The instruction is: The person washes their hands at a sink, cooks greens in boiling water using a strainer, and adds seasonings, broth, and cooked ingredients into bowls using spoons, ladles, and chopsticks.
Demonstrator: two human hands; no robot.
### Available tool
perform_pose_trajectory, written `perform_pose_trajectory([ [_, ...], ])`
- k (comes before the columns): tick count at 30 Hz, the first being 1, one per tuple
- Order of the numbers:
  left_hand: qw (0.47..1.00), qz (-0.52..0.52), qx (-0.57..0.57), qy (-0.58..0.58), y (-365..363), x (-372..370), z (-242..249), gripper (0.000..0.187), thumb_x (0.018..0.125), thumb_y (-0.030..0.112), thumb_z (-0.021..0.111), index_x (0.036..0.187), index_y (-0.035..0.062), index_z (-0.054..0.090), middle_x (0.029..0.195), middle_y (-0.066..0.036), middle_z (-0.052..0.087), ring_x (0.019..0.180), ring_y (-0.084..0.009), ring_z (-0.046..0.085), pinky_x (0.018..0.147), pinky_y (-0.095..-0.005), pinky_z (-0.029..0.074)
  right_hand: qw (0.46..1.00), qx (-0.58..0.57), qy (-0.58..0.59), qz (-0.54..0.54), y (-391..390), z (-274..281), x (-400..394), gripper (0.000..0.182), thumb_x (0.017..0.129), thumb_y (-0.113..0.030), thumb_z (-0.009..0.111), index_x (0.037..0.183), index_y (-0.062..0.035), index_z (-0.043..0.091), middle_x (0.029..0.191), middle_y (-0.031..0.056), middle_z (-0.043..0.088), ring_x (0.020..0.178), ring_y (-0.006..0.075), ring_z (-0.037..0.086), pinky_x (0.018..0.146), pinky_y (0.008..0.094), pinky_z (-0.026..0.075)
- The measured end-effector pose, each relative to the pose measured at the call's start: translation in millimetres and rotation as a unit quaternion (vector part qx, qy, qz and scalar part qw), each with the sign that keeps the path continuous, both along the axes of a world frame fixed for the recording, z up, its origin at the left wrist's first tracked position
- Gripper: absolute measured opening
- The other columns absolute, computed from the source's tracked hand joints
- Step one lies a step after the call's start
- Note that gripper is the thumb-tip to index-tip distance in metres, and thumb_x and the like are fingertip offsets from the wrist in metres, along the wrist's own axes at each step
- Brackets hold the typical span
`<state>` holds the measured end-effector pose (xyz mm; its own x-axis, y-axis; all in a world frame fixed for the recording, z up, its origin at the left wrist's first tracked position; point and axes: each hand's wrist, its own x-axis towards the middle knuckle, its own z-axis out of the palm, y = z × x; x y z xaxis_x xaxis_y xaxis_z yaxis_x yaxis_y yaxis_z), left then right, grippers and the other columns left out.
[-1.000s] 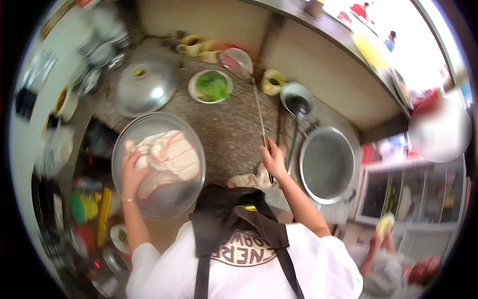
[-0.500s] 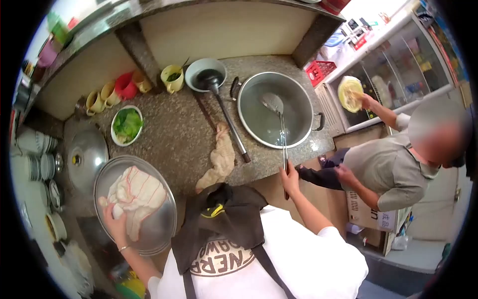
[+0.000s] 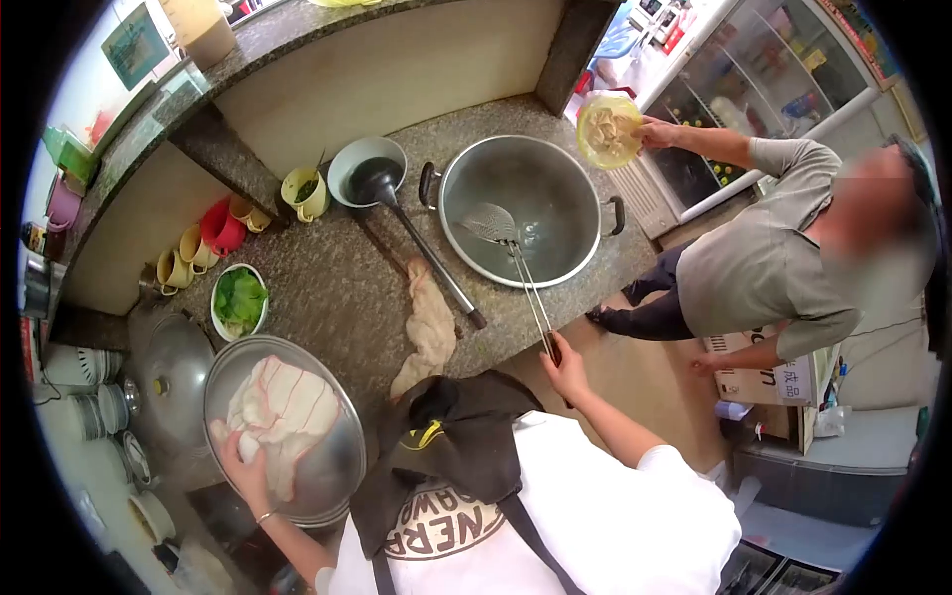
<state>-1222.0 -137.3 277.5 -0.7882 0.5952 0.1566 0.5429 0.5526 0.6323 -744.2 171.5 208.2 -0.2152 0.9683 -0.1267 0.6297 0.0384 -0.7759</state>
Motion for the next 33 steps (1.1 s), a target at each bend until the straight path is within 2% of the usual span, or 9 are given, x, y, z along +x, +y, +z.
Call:
perform_pose_trajectory([
  [2, 1.000, -0.009, -0.017, 0.023, 7, 5, 7, 0.041, 0.060, 0.003, 0.061, 0.101, -0.0011, 0.054, 0.098, -0.012, 0.051, 0.091, -0.0259, 0.052, 0.081, -0.0315, 0.041, 1.000, 0.003, 0.005, 0.001, -1, -5, 5, 0.043, 0.078, -0.017, 0.058, 0.115, 0.0017, 0.045, 0.082, 0.0197, 0.059, 0.072, 0.0314, 0.059, 0.065, 0.0342, 0.046],
  [5, 0.999, -0.008, -0.034, 0.018, 14, 12, 15, 0.040, 0.061, 0.004, 0.062, 0.100, -0.0010, 0.054, 0.095, -0.011, 0.052, 0.088, -0.0253, 0.052, 0.079, -0.0312, 0.041, 1.000, 0.014, -0.009, 0.000, -2, -8, 7, 0.047, 0.078, -0.016, 0.061, 0.116, 0.0058, 0.044, 0.082, 0.0176, 0.059, 0.071, 0.0225, 0.058, 0.065, 0.0306, 0.046],
  [12, 1.000, -0.001, -0.017, -0.011, 11, 12, 11, 0.040, 0.061, 0.003, 0.062, 0.100, -0.0019, 0.054, 0.098, -0.012, 0.050, 0.091, -0.0249, 0.051, 0.080, -0.0312, 0.041, 0.999, -0.032, -0.012, 0.003, 0, -1, 6, 0.046, 0.077, -0.015, 0.060, 0.115, 0.0048, 0.044, 0.076, 0.0133, 0.057, 0.065, 0.0178, 0.054, 0.062, 0.0280, 0.044],
  [14, 1.000, 0.001, -0.015, -0.021, 9, 11, 9, 0.040, 0.061, 0.003, 0.062, 0.100, -0.0023, 0.054, 0.099, -0.012, 0.050, 0.092, -0.0251, 0.050, 0.081, -0.0314, 0.040, 0.999, -0.033, 0.003, 0.002, 1, -2, 6, 0.043, 0.077, -0.017, 0.059, 0.115, -0.0005, 0.045, 0.081, 0.0190, 0.058, 0.071, 0.0303, 0.058, 0.065, 0.0338, 0.045],
  [24, 1.000, 0.003, -0.029, -0.005, 8, 12, 11, 0.041, 0.061, 0.004, 0.063, 0.100, -0.0027, 0.054, 0.103, -0.013, 0.050, 0.097, -0.0254, 0.050, 0.087, -0.0324, 0.038, 0.999, -0.034, -0.027, 0.000, 19, 0, 4, 0.047, 0.073, -0.015, 0.060, 0.115, -0.0003, 0.046, 0.083, 0.0201, 0.059, 0.074, 0.0318, 0.059, 0.067, 0.0346, 0.046],
  [26, 1.000, 0.007, -0.025, -0.011, 8, 11, 9, 0.041, 0.060, 0.004, 0.063, 0.100, -0.0027, 0.054, 0.102, -0.013, 0.051, 0.097, -0.0252, 0.050, 0.086, -0.0324, 0.038, 1.000, 0.018, -0.005, 0.003, 24, -4, 5, 0.048, 0.072, -0.015, 0.059, 0.116, -0.0010, 0.045, 0.086, 0.0201, 0.059, 0.077, 0.0322, 0.059, 0.069, 0.0359, 0.046],
  [30, 1.000, 0.011, -0.028, -0.006, 1, 12, 15, 0.041, 0.060, 0.004, 0.063, 0.100, -0.0026, 0.054, 0.101, -0.012, 0.051, 0.096, -0.0248, 0.050, 0.085, -0.0317, 0.039, 0.998, 0.024, -0.051, -0.004, 14, -11, 30, 0.052, 0.073, -0.013, 0.057, 0.121, -0.0029, 0.042, 0.102, 0.0200, 0.056, 0.094, 0.0336, 0.055, 0.081, 0.0377, 0.044],
  [31, 0.999, 0.007, -0.031, 0.015, 2, 14, 13, 0.042, 0.060, 0.004, 0.064, 0.100, -0.0024, 0.054, 0.100, -0.012, 0.051, 0.095, -0.0247, 0.050, 0.084, -0.0314, 0.039, 0.998, -0.022, -0.059, -0.002, 12, -1, 35, 0.053, 0.073, -0.011, 0.058, 0.123, -0.0029, 0.040, 0.108, 0.0196, 0.054, 0.100, 0.0343, 0.053, 0.084, 0.0374, 0.043],
  [33, 0.999, 0.021, -0.034, 0.017, -1, 12, 12, 0.042, 0.060, 0.004, 0.064, 0.100, -0.0020, 0.054, 0.099, -0.012, 0.051, 0.095, -0.0249, 0.050, 0.084, -0.0316, 0.039, 0.996, 0.030, -0.082, 0.011, 16, -2, 34, 0.054, 0.073, -0.010, 0.058, 0.123, -0.0037, 0.040, 0.107, 0.0196, 0.054, 0.098, 0.0349, 0.053, 0.083, 0.0379, 0.043],
])
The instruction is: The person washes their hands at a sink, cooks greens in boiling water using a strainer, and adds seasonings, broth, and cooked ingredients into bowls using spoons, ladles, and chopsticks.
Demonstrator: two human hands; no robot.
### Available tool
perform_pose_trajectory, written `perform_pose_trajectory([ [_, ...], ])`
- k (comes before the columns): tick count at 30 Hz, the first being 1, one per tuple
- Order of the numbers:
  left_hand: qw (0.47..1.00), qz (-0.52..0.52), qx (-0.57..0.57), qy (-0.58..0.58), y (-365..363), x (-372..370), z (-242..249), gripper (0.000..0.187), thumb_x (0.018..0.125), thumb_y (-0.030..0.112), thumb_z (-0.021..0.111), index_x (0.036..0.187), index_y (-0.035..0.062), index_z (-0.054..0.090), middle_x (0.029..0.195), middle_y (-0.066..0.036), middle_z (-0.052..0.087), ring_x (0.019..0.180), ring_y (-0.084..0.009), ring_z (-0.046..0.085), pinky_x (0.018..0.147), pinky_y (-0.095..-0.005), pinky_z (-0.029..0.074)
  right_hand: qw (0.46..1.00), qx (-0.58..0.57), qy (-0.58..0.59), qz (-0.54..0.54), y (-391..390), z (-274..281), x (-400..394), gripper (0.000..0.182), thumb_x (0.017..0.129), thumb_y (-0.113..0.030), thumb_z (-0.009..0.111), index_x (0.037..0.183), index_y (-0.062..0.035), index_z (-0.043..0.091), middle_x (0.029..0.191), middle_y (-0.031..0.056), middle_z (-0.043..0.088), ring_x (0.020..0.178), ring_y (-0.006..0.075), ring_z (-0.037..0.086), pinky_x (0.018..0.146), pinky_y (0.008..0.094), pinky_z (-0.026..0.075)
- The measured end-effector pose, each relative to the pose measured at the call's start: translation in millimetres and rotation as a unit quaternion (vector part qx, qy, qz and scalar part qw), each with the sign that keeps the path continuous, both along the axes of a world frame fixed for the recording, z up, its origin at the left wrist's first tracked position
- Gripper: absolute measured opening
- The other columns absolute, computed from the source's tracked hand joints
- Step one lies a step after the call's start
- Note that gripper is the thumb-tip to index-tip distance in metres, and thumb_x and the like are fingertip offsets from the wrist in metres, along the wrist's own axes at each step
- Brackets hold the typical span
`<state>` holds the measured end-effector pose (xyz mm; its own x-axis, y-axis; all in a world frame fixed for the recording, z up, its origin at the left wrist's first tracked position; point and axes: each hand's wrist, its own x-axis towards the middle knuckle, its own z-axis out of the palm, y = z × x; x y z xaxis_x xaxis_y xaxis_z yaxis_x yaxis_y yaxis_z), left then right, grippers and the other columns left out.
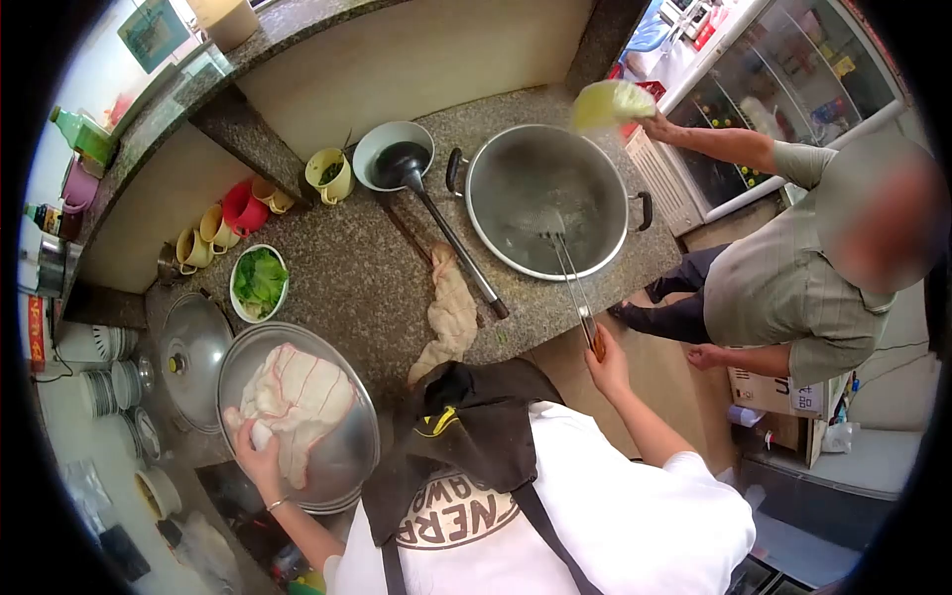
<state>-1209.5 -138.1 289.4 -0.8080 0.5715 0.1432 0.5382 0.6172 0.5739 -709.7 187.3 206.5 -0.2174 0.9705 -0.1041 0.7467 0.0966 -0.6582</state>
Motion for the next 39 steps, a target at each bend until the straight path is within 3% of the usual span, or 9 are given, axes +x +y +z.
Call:
perform_pose_trajectory([
  [4, 1.000, 0.018, 0.004, -0.024, 3, 2, 4, 0.042, 0.059, 0.005, 0.064, 0.100, -0.0009, 0.055, 0.097, -0.012, 0.052, 0.093, -0.0260, 0.051, 0.083, -0.0329, 0.040, 0.994, 0.090, -0.032, 0.052, 62, -13, -8, 0.053, 0.074, -0.012, 0.058, 0.124, -0.0104, 0.041, 0.100, 0.0181, 0.055, 0.089, 0.0374, 0.054, 0.075, 0.0418, 0.045],
  [13, 1.000, 0.008, 0.006, -0.019, 3, -3, 3, 0.040, 0.059, 0.004, 0.063, 0.097, -0.0023, 0.054, 0.098, -0.012, 0.050, 0.093, -0.0264, 0.051, 0.083, -0.0317, 0.039, 0.974, 0.058, -0.210, 0.059, 205, -45, -66, 0.041, 0.077, -0.015, 0.052, 0.118, -0.0165, 0.047, 0.091, 0.0178, 0.058, 0.079, 0.0343, 0.059, 0.068, 0.0424, 0.048],
  [23, 0.998, 0.042, 0.035, -0.014, -24, 15, 10, 0.040, 0.060, 0.004, 0.061, 0.099, -0.0026, 0.054, 0.098, -0.012, 0.050, 0.092, -0.0244, 0.051, 0.082, -0.0304, 0.040, 0.964, -0.071, -0.255, 0.040, 209, -46, -22, 0.031, 0.077, -0.018, 0.049, 0.101, 0.0000, 0.056, 0.087, 0.0239, 0.060, 0.086, 0.0359, 0.059, 0.072, 0.0421, 0.048],
  [26, 0.998, 0.054, 0.005, 0.019, -24, 23, 16, 0.040, 0.060, 0.004, 0.061, 0.099, -0.0023, 0.054, 0.097, -0.012, 0.050, 0.092, -0.0241, 0.051, 0.081, -0.0301, 0.041, 0.950, -0.213, -0.222, 0.061, 193, -30, -17, 0.029, 0.078, -0.022, 0.049, 0.090, 0.0038, 0.057, 0.075, 0.0230, 0.060, 0.075, 0.0340, 0.061, 0.060, 0.0412, 0.049],
  [28, 0.997, 0.072, -0.010, 0.014, -32, 21, 8, 0.041, 0.060, 0.005, 0.062, 0.100, -0.0024, 0.054, 0.097, -0.012, 0.050, 0.092, -0.0243, 0.051, 0.081, -0.0306, 0.041, 0.926, -0.373, -0.046, 0.017, 176, -8, -29, 0.027, 0.081, -0.024, 0.048, 0.080, 0.0023, 0.054, 0.061, 0.0164, 0.055, 0.056, 0.0267, 0.058, 0.043, 0.0369, 0.046],
  [29, 0.997, 0.072, -0.008, 0.012, -32, 21, 6, 0.041, 0.060, 0.005, 0.062, 0.100, -0.0024, 0.054, 0.097, -0.012, 0.050, 0.092, -0.0243, 0.051, 0.081, -0.0306, 0.041, 0.927, -0.371, -0.047, 0.017, 173, -12, -32, 0.027, 0.081, -0.024, 0.048, 0.080, 0.0023, 0.054, 0.061, 0.0164, 0.055, 0.056, 0.0267, 0.058, 0.043, 0.0369, 0.046],
  [32, 0.996, 0.083, 0.012, 0.001, -29, 23, 6, 0.042, 0.060, 0.004, 0.062, 0.101, -0.0026, 0.054, 0.098, -0.012, 0.050, 0.092, -0.0246, 0.051, 0.081, -0.0312, 0.041, 0.857, -0.506, 0.085, -0.036, 169, -24, -39, 0.025, 0.084, -0.024, 0.046, 0.076, -0.0010, 0.049, 0.058, 0.0091, 0.048, 0.044, 0.0155, 0.047, 0.033, 0.0285, 0.038],
  [34, 0.994, 0.105, -0.005, -0.009, -28, 21, 4, 0.043, 0.060, 0.003, 0.063, 0.102, -0.0028, 0.054, 0.100, -0.012, 0.050, 0.093, -0.0251, 0.051, 0.083, -0.0320, 0.041, 0.748, -0.605, 0.231, -0.143, 166, -17, -43, 0.016, 0.087, -0.020, 0.042, 0.088, -0.0042, 0.045, 0.066, 0.0072, 0.051, 0.044, 0.0094, 0.043, 0.035, 0.0217, 0.036],
  [39, 0.997, 0.075, 0.017, 0.012, -22, 13, 1, 0.044, 0.060, 0.002, 0.063, 0.102, -0.0027, 0.054, 0.100, -0.012, 0.051, 0.094, -0.0252, 0.051, 0.085, -0.0321, 0.039, 0.784, -0.531, 0.277, -0.161, 131, 2, -40, 0.015, 0.088, -0.021, 0.042, 0.094, -0.0069, 0.042, 0.064, 0.0049, 0.047, 0.043, 0.0087, 0.039, 0.035, 0.0217, 0.033],
])
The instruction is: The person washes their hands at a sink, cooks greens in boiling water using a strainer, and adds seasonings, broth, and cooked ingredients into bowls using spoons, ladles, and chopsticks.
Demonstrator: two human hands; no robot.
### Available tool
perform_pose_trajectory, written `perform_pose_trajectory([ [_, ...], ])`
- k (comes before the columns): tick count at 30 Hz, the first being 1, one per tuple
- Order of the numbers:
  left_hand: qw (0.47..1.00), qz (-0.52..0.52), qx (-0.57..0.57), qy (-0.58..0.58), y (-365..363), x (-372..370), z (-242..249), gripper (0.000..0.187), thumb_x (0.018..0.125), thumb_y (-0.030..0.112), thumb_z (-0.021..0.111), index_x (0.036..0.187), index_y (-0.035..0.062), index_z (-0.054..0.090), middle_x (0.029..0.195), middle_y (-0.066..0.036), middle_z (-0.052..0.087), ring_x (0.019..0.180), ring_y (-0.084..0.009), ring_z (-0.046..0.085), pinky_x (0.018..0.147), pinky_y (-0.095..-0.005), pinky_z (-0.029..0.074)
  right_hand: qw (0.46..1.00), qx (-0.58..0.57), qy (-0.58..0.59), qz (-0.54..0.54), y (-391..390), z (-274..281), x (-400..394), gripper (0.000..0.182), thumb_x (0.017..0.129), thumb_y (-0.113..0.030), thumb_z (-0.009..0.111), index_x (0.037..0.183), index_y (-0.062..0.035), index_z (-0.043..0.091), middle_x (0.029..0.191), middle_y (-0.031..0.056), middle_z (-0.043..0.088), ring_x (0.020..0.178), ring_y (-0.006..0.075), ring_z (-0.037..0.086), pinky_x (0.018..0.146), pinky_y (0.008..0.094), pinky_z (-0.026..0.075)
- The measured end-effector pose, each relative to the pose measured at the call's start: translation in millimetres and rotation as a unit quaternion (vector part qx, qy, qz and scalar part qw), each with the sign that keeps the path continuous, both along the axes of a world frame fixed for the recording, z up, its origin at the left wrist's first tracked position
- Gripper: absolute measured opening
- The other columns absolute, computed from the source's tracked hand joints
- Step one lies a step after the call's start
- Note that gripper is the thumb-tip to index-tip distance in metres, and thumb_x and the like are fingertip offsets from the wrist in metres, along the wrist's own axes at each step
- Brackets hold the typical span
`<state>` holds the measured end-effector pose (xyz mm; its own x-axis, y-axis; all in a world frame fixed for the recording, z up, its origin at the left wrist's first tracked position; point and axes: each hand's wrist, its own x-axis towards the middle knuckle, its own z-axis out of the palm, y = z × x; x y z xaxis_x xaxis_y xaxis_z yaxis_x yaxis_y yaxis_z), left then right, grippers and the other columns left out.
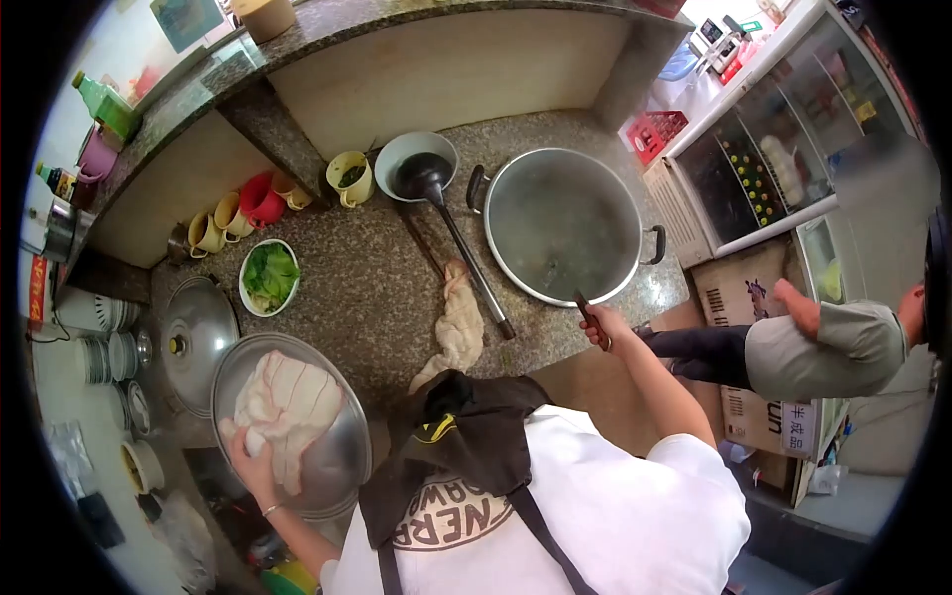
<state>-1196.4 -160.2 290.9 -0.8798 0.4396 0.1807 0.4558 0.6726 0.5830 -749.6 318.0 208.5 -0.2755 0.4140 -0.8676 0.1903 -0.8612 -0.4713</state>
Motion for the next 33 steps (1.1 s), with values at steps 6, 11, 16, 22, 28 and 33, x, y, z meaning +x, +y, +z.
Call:
perform_pose_trajectory([
  [6, 0.999, -0.025, 0.018, -0.011, 20, 0, 5, 0.042, 0.060, 0.003, 0.062, 0.101, -0.0029, 0.054, 0.099, -0.011, 0.051, 0.093, -0.0244, 0.050, 0.084, -0.0308, 0.039, 0.973, 0.222, -0.063, -0.005, -27, -27, 7, 0.023, 0.088, -0.023, 0.044, 0.107, -0.0116, 0.045, 0.064, 0.0004, 0.044, 0.042, 0.0079, 0.038, 0.035, 0.0227, 0.033],
  [11, 0.999, -0.034, 0.024, -0.023, 25, -2, 7, 0.041, 0.060, 0.003, 0.062, 0.099, -0.0026, 0.054, 0.098, -0.010, 0.050, 0.090, -0.0235, 0.050, 0.081, -0.0291, 0.039, 0.874, 0.454, -0.158, 0.071, -28, -63, 22, 0.042, 0.087, -0.021, 0.045, 0.126, -0.0067, 0.033, 0.072, 0.0035, 0.050, 0.054, 0.0113, 0.046, 0.046, 0.0239, 0.039],
  [16, 0.998, -0.044, 0.031, -0.024, 21, -3, 7, 0.040, 0.060, 0.004, 0.062, 0.098, -0.0023, 0.054, 0.096, -0.010, 0.049, 0.088, -0.0235, 0.050, 0.079, -0.0294, 0.040, 0.783, 0.571, -0.237, 0.063, -40, -37, 17, 0.047, 0.086, -0.018, 0.046, 0.127, -0.0008, 0.030, 0.106, 0.0246, 0.054, 0.095, 0.0386, 0.054, 0.078, 0.0396, 0.043],
  [22, 0.999, -0.027, 0.022, -0.028, 9, -5, 5, 0.040, 0.058, 0.004, 0.062, 0.097, -0.0018, 0.055, 0.092, -0.011, 0.050, 0.087, -0.0251, 0.051, 0.078, -0.0298, 0.040, 0.709, 0.638, -0.286, 0.094, -50, -28, 7, 0.049, 0.084, -0.013, 0.049, 0.128, -0.0007, 0.030, 0.109, 0.0238, 0.053, 0.096, 0.0359, 0.055, 0.080, 0.0380, 0.043],
  [28, 1.000, -0.030, 0.001, -0.008, 4, -4, 14, 0.040, 0.056, 0.004, 0.063, 0.095, -0.0019, 0.055, 0.093, -0.012, 0.051, 0.087, -0.0269, 0.052, 0.079, -0.0319, 0.041, 0.766, 0.599, -0.218, 0.086, -60, -20, -36, 0.050, 0.083, -0.009, 0.052, 0.128, -0.0001, 0.032, 0.113, 0.0228, 0.051, 0.104, 0.0318, 0.052, 0.085, 0.0352, 0.041],
  [33, 1.000, -0.015, -0.014, -0.006, -12, -6, 10, 0.043, 0.054, 0.004, 0.063, 0.095, -0.0011, 0.055, 0.095, -0.014, 0.052, 0.092, -0.0284, 0.052, 0.083, -0.0339, 0.040, 0.780, 0.600, -0.147, 0.102, -67, -23, -100, 0.053, 0.082, -0.009, 0.054, 0.130, -0.0027, 0.031, 0.117, 0.0180, 0.052, 0.106, 0.0249, 0.053, 0.086, 0.0308, 0.041],
])
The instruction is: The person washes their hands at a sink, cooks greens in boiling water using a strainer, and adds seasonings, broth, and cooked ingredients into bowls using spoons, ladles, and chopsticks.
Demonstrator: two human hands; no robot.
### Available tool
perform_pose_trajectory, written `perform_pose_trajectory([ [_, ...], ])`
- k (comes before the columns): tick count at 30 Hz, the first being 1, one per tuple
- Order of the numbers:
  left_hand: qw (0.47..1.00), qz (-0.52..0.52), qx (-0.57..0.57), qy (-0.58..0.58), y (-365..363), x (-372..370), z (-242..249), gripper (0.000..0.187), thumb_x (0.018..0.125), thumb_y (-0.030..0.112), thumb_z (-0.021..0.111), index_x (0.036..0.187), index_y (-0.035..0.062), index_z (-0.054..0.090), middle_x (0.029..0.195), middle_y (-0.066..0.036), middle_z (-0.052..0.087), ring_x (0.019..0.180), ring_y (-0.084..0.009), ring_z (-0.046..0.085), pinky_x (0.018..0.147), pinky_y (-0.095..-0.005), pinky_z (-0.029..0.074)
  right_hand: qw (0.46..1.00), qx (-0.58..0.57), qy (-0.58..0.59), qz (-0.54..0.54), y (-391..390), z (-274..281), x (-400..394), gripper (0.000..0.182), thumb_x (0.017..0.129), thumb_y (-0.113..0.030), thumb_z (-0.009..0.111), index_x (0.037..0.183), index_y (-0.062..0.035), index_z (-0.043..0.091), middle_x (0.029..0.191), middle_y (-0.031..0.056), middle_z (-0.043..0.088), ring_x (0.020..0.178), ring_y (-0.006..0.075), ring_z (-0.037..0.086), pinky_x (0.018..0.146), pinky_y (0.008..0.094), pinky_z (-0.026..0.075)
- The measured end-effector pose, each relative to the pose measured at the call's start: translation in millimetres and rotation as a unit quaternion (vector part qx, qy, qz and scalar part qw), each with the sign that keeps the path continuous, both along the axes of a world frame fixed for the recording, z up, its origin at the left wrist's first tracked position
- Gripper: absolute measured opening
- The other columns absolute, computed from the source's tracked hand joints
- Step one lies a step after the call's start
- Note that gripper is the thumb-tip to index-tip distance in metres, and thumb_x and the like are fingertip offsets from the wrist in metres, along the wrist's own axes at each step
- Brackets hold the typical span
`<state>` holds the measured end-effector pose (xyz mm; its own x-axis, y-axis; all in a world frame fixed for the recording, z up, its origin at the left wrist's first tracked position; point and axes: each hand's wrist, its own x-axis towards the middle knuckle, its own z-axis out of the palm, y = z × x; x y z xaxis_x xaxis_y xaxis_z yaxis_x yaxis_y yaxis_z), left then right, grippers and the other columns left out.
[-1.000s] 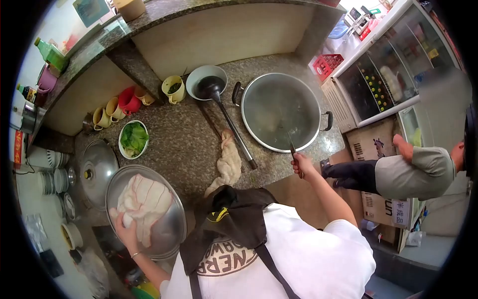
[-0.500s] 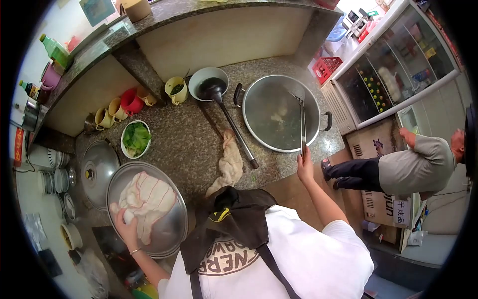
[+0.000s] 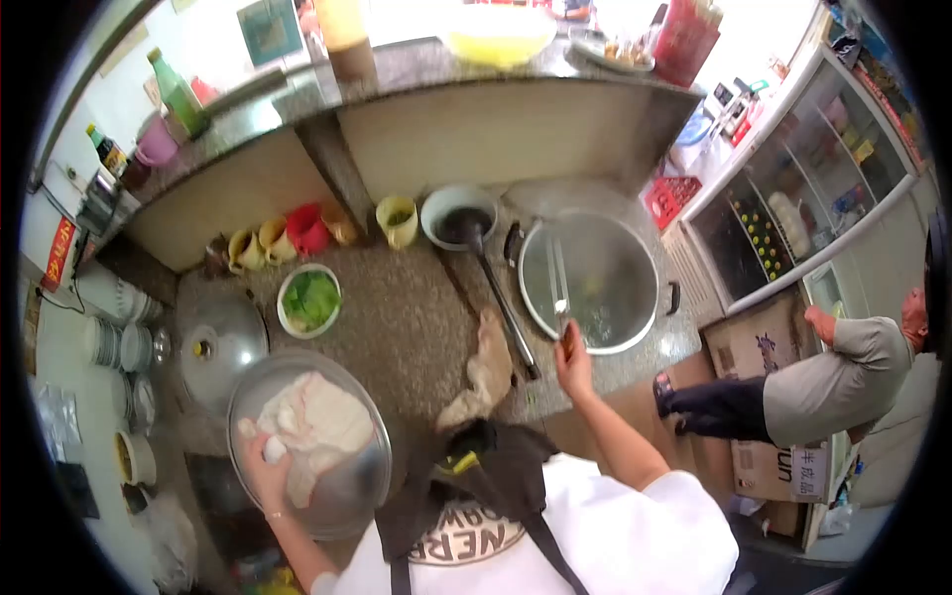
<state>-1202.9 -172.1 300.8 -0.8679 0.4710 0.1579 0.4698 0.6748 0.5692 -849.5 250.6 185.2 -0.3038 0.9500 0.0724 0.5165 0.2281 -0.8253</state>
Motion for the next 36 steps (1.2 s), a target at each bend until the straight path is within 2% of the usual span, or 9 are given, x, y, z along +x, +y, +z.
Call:
perform_pose_trajectory([
  [5, 0.997, -0.025, 0.067, 0.009, 18, -6, -3, 0.040, 0.052, 0.006, 0.063, 0.091, -0.0006, 0.055, 0.095, -0.015, 0.053, 0.093, -0.0311, 0.051, 0.084, -0.0368, 0.040, 0.990, 0.091, -0.088, 0.065, 1, -13, -65, 0.059, 0.077, -0.018, 0.061, 0.129, -0.0124, 0.035, 0.102, 0.0139, 0.058, 0.083, 0.0309, 0.058, 0.072, 0.0366, 0.047],
  [11, 0.993, -0.100, 0.050, 0.030, 63, -17, 5, 0.038, 0.049, 0.011, 0.065, 0.085, 0.0000, 0.057, 0.090, -0.015, 0.053, 0.088, -0.0323, 0.052, 0.079, -0.0372, 0.042, 0.983, 0.057, -0.136, 0.107, -10, -15, -81, 0.055, 0.076, -0.019, 0.059, 0.127, -0.0157, 0.037, 0.094, 0.0154, 0.057, 0.080, 0.0331, 0.057, 0.068, 0.0408, 0.047],
  [15, 0.985, -0.158, 0.064, -0.003, 120, -6, 16, 0.038, 0.050, 0.012, 0.066, 0.085, -0.0005, 0.058, 0.091, -0.014, 0.053, 0.089, -0.0308, 0.051, 0.079, -0.0356, 0.042, 0.989, 0.022, -0.117, 0.088, -25, -40, -59, 0.047, 0.077, -0.019, 0.058, 0.122, -0.0137, 0.043, 0.095, 0.0159, 0.056, 0.079, 0.0337, 0.057, 0.068, 0.0402, 0.047],
  [21, 0.955, -0.295, 0.036, -0.013, 243, 49, 52, 0.041, 0.053, 0.012, 0.068, 0.092, 0.0005, 0.059, 0.098, -0.013, 0.053, 0.096, -0.0296, 0.051, 0.083, -0.0339, 0.042, 0.989, -0.056, -0.005, 0.138, -71, -40, 39, 0.023, 0.081, -0.025, 0.053, 0.095, -0.0086, 0.061, 0.087, 0.0160, 0.061, 0.078, 0.0344, 0.058, 0.069, 0.0410, 0.047],
  [25, 0.906, -0.423, 0.025, 0.012, 345, 88, 40, 0.043, 0.056, 0.015, 0.069, 0.095, 0.0012, 0.059, 0.096, -0.013, 0.054, 0.094, -0.0283, 0.053, 0.082, -0.0338, 0.043, 0.989, -0.144, -0.013, 0.011, -93, -76, 126, 0.024, 0.081, -0.027, 0.054, 0.090, -0.0067, 0.063, 0.083, 0.0161, 0.061, 0.076, 0.0335, 0.059, 0.067, 0.0406, 0.047],
  [27, 0.879, -0.476, 0.014, 0.012, 400, 128, 46, 0.043, 0.057, 0.017, 0.068, 0.097, 0.0016, 0.059, 0.096, -0.013, 0.054, 0.093, -0.0279, 0.054, 0.081, -0.0339, 0.043, 0.984, -0.152, -0.026, -0.085, -94, -122, 167, 0.019, 0.082, -0.020, 0.053, 0.085, -0.0027, 0.062, 0.068, 0.0107, 0.063, 0.060, 0.0199, 0.062, 0.057, 0.0328, 0.049],
  [29, 0.849, -0.527, -0.004, 0.033, 454, 161, 40, 0.043, 0.059, 0.017, 0.067, 0.098, 0.0014, 0.058, 0.097, -0.013, 0.054, 0.092, -0.0283, 0.054, 0.081, -0.0335, 0.044, 0.968, -0.170, -0.041, -0.179, -92, -162, 202, 0.019, 0.083, -0.019, 0.052, 0.083, -0.0016, 0.061, 0.066, 0.0092, 0.062, 0.056, 0.0187, 0.061, 0.055, 0.0321, 0.048],
  [31, 0.832, -0.553, -0.036, 0.033, 505, 201, 34, 0.042, 0.061, 0.017, 0.066, 0.099, 0.0008, 0.058, 0.098, -0.013, 0.054, 0.093, -0.0289, 0.053, 0.081, -0.0336, 0.043, 0.925, -0.271, -0.031, -0.265, -79, -189, 223, 0.026, 0.080, -0.026, 0.053, 0.090, -0.0039, 0.062, 0.083, 0.0184, 0.061, 0.078, 0.0356, 0.058, 0.069, 0.0413, 0.047],
  [36, 0.778, -0.615, -0.090, 0.091, 607, 260, -15, 0.045, 0.062, 0.020, 0.066, 0.101, -0.0003, 0.057, 0.099, -0.016, 0.054, 0.094, -0.0312, 0.052, 0.083, -0.0358, 0.042, 0.862, -0.391, -0.003, -0.321, -52, -231, 237, 0.031, 0.080, -0.026, 0.051, 0.097, -0.0025, 0.061, 0.096, 0.0198, 0.060, 0.092, 0.0343, 0.056, 0.080, 0.0392, 0.043],
])
